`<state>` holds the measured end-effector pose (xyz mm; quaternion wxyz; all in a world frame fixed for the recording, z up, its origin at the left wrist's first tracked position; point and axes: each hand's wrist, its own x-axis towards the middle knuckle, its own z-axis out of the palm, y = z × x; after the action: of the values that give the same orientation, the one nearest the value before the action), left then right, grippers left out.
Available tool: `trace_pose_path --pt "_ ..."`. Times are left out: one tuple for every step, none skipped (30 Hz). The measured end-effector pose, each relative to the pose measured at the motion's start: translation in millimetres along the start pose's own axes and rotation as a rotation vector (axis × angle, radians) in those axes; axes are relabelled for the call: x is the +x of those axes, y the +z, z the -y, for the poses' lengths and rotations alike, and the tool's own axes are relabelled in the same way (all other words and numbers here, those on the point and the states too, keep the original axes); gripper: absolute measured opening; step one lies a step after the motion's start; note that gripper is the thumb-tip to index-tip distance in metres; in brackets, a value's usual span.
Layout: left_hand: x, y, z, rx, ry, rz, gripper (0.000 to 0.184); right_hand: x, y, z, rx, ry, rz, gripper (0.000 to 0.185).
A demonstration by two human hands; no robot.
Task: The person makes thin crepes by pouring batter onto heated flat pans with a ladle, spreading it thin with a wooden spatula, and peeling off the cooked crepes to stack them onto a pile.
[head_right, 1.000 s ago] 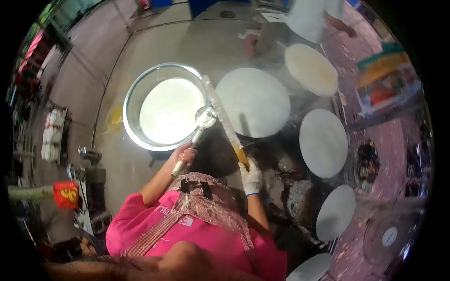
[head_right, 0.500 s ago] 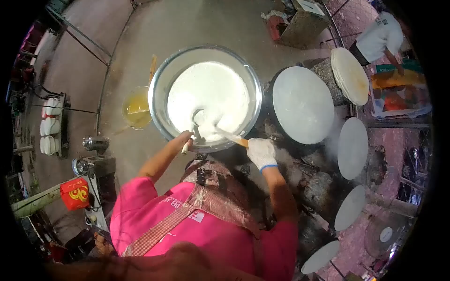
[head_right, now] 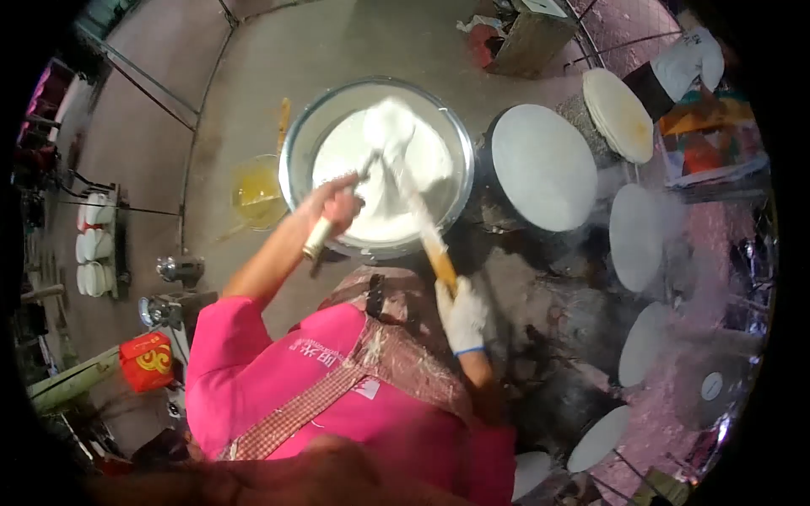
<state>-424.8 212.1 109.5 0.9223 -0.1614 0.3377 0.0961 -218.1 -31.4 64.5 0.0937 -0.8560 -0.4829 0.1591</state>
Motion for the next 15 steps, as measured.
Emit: trace_pose_path --pt "-30.0 34.0 7.9 0.07 0.018 0.06 0.043 4.3 -16.8 12.7 0.004 -0.002 -0.1 0.039" --pt "-52.3 58.6 17.9 0.26 0.235 0.164 0.033 15.4 -25.5 14.2 0.039 -0.048 -0.204 0.04" --pt "-72.5 78.0 25.4 0.326 0.273 0.267 0.02 28.0 -39.5 16.0 -0.004 -0.128 -0.329 0.039" --pt "-81.3 81.1 13.8 0.326 0.115 0.394 0.013 41.1 -54.6 18.1 0.055 -0.196 -0.464 0.036" --pt "-100.5 101.5 16.4 0.419 0.22 0.359 0.013 53.2 -74.5 22.9 0.12 -0.239 -0.545 0.033" --pt "-121.5 125.1 22.8 0.51 0.326 0.327 0.013 61.9 -95.2 28.2 0.182 -0.283 -0.627 0.03" --pt "-136.6 138.9 22.2 0.635 0.406 0.357 0.013 63.9 -115.4 34.9 0.258 -0.234 -0.67 0.029" --pt "-151.1 154.5 20.0 0.762 0.491 0.4 0.013 68.9 -133.4 40.3 0.333 -0.192 -0.722 0.029" --pt "-166.1 170.2 23.6 0.984 0.675 0.338 0.027 74.9 -145.5 38.0 0.441 -0.221 -0.749 0.032" --pt "-170.4 177.9 22.5 1.134 0.837 0.332 0.042 78.0 -151.2 39.8 0.558 -0.24 -0.751 0.03" --pt "-164.3 176.9 11.4 1.183 0.912 0.319 0.046 79.4 -149.0 40.7 0.675 -0.258 -0.745 0.028" --pt "-150.2 169.8 -2.8 1.23 0.981 0.302 0.05 78.0 -139.3 40.1 0.791 -0.271 -0.732 0.025" --pt "-134.2 160.1 -9.8 1.166 0.945 0.229 0.041 82.8 -113.3 34.3 0.847 -0.303 -0.719 0.023" --pt "-114.5 144.1 -16.8 1.097 0.9 0.149 0.033 90.9 -74.7 23.5 0.899 -0.328 -0.697 0.021" --pt "-88.9 117.8 -32.9 1.062 0.688 0.16 0.027 97.8 -24.0 5.7 0.961 -0.229 -0.488 0.02"
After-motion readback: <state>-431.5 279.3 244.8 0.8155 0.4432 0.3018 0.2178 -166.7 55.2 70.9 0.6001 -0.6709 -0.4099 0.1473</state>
